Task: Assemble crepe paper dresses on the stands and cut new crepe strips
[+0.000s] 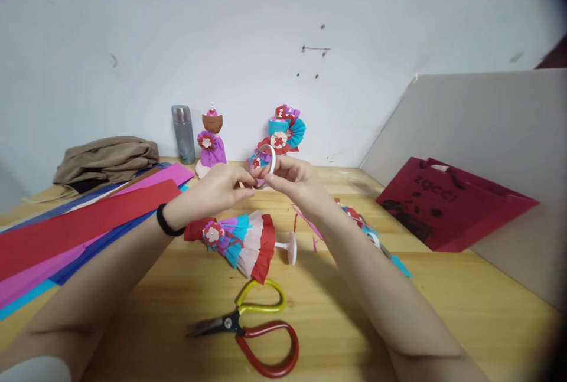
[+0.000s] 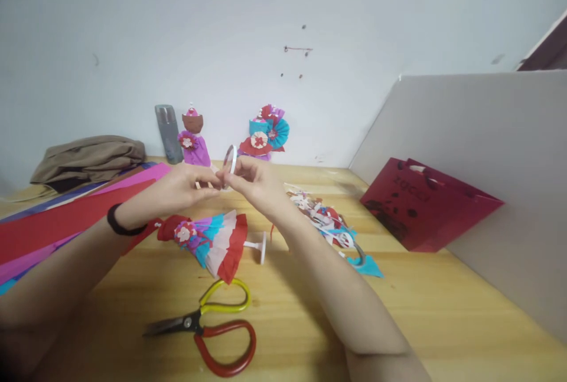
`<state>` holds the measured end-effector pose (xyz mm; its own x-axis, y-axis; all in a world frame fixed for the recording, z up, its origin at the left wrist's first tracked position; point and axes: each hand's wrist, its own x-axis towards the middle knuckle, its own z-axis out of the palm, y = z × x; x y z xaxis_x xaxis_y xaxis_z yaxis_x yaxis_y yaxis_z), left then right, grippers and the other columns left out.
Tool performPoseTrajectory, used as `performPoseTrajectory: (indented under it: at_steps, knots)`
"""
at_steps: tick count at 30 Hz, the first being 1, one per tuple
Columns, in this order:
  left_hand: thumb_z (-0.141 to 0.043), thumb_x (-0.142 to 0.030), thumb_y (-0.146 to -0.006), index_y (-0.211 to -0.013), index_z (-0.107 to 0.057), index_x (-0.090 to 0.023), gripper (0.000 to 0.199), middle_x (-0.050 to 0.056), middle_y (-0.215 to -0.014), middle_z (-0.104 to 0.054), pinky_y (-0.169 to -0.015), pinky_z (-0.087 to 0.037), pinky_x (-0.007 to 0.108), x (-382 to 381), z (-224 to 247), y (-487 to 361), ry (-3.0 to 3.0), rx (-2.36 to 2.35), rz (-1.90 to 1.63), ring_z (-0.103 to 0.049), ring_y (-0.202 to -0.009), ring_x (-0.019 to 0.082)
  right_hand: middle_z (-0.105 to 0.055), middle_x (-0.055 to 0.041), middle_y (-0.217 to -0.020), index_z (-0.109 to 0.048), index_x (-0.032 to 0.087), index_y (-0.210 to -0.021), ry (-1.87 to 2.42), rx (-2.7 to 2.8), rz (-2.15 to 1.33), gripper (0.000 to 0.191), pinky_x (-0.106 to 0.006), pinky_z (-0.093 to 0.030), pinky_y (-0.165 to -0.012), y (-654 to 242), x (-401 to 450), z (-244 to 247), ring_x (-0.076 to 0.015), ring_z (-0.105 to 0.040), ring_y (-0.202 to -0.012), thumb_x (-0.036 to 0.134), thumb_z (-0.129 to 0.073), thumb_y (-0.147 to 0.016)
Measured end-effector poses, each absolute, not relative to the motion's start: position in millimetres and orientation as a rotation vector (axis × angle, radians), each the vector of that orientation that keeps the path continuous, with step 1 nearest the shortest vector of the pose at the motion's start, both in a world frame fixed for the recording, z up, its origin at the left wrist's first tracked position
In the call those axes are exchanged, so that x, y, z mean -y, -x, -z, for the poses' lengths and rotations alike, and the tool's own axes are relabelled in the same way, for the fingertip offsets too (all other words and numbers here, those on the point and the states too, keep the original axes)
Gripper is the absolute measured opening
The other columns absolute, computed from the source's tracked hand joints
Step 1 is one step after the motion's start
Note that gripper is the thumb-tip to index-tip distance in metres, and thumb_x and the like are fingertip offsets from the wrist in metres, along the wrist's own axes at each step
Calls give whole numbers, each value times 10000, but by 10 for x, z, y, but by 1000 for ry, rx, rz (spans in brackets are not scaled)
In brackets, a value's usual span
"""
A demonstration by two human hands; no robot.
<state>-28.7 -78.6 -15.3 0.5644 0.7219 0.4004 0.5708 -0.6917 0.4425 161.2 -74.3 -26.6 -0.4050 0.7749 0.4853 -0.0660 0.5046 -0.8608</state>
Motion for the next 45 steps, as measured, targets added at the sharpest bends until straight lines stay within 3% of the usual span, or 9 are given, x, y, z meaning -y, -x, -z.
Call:
performPoseTrajectory:
  at_steps: [3, 8, 14, 18, 22, 26, 32, 37, 45]
  knots:
    - [-584, -223, -834, -723, -696, -127, 185, 4, -595, -609, -520, -367, 216, 797, 56, 382, -2399, -1163, -979, -501, -543, 104, -674, -13, -789, -622, 190, -839, 514, 1821, -1078, 283, -328, -513, -812, -1649, 754, 245, -140, -636, -769, 444, -736, -789]
    - [-616, -337, -847, -1151, -676, -120, 379, 90, -973, -720, -502, -438, 201, 788, 4, 464, -2099, -1100, -1402, -573, -597, 97, -659, -6, -816, -638, 192, -863, 420, 1937, -1208, 228, -308, -526, -802, -1685, 788, 231, -129, -650, -790, 397, -730, -820]
    - [-596, -313, -875, -775, -739, -120, 260, 26, -614, -651, -496, -417, 189, 782, 1, 476, -2193, -876, -1245, -547, -539, 92, -701, -31, -876, -675, 186, -923, 455, 2059, -1298, 233, -315, -527, -830, -1754, 814, 207, -150, -668, -869, 385, -741, -820]
    - [-628, -233, -864, -848, -774, -165, 162, 38, -771, -729, -638, -478, 215, 849, 8, 426, -2394, -858, -1404, -625, -684, 117, -722, -42, -932, -670, 191, -1060, 493, 2010, -1273, 340, -308, -518, -834, -1758, 846, 170, -156, -671, -911, 413, -744, -813]
    - [-657, -254, -866, -910, -780, -188, 146, 44, -869, -751, -713, -504, 232, 884, 15, 407, -2464, -833, -1453, -653, -766, 134, -660, -1, -686, -680, 170, -805, 523, 1962, -1239, 316, -261, -500, -708, -1709, 849, 175, -109, -618, -672, 481, -676, -861]
    - [-719, -276, -822, -950, -774, -168, 176, 66, -957, -753, -740, -517, 238, 842, -25, 498, -2394, -839, -1484, -667, -836, 153, -680, -18, -710, -683, 167, -765, 428, 1957, -1244, 346, -258, -483, -681, -1737, 778, 208, -105, -593, -636, 500, -683, -856]
    - [-664, -280, -846, -862, -766, -122, 188, 38, -680, -694, -521, -442, 198, 784, -85, 650, -2336, -863, -1110, -579, -571, 105, -671, -25, -676, -714, 163, -800, 315, 1949, -1316, 323, -309, -513, -780, -1849, 649, 242, -178, -683, -798, 484, -710, -838]
    - [-622, -243, -882, -846, -752, -115, 186, 43, -704, -703, -571, -432, 210, 785, -66, 643, -2585, -878, -1191, -584, -612, 110, -755, -49, -868, -739, 184, -975, 320, 1968, -1338, 302, -336, -514, -874, -1868, 642, 235, -181, -701, -873, 417, -772, -785]
    - [-586, -228, -930, -1016, -751, -155, 200, 51, -837, -719, -648, -436, 218, 950, -60, 497, -2797, -769, -1213, -592, -698, 111, -550, 53, -538, -695, 170, -735, 427, 1732, -1276, 314, -236, -463, -640, -1665, 742, 269, -95, -590, -583, 471, -757, -799]
